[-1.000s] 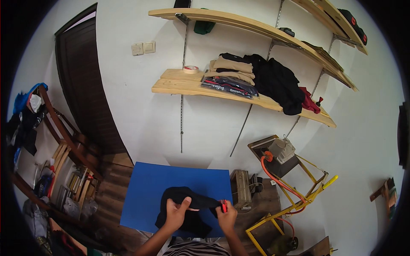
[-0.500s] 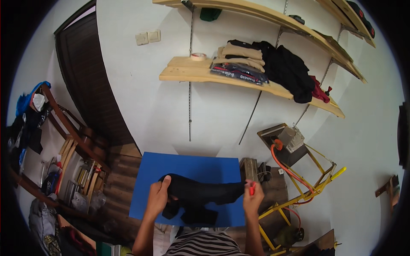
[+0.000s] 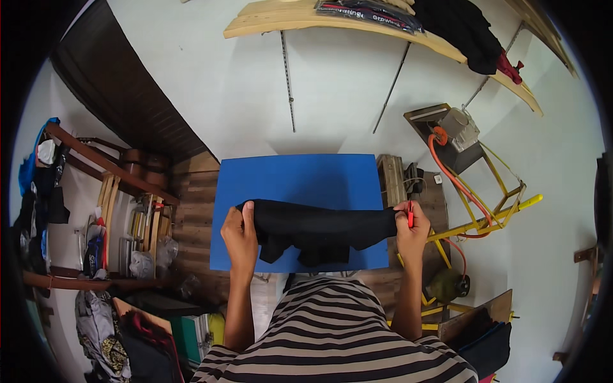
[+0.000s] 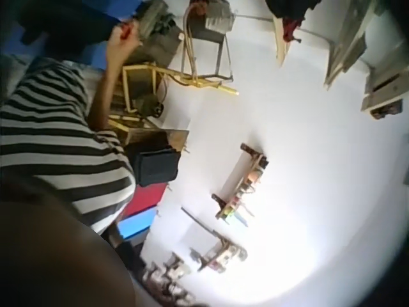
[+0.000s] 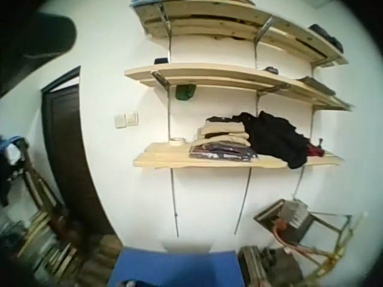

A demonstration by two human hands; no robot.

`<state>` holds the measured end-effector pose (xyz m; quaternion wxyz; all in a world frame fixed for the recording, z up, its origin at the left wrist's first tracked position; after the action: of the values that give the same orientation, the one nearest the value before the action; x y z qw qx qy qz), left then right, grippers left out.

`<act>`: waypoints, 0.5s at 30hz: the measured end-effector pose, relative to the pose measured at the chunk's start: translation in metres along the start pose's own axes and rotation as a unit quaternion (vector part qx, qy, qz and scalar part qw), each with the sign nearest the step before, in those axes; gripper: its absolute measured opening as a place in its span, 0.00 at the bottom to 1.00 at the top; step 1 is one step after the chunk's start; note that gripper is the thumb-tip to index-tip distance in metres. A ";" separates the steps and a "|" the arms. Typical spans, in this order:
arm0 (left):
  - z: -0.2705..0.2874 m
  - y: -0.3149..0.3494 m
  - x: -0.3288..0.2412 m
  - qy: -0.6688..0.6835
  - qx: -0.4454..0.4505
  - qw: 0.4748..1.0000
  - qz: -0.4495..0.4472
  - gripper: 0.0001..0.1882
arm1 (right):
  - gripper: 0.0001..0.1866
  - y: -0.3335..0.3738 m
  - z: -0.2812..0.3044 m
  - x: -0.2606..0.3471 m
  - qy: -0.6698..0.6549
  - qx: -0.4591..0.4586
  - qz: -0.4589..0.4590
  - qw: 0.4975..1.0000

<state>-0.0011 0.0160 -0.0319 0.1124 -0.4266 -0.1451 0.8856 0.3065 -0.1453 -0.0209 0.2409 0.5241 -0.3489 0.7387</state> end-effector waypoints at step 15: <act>-0.041 0.017 0.000 0.676 0.169 0.614 0.371 0.11 | 0.05 0.003 -0.002 0.009 -0.072 0.023 0.033 0.997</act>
<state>0.0301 0.0069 -0.0619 -0.0898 -0.8955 0.2947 0.3213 0.2997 -0.1455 -0.0134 0.1784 0.5695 -0.3657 0.7143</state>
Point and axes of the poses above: each hand's wrist, its own y-axis away from the middle knuckle, its own z-axis out of the back of the hand, x = y × z, the point moved 4 cm from there along -y, towards the middle knuckle, and after that the axes turned 2 degrees about -x, right-handed, at the moved point
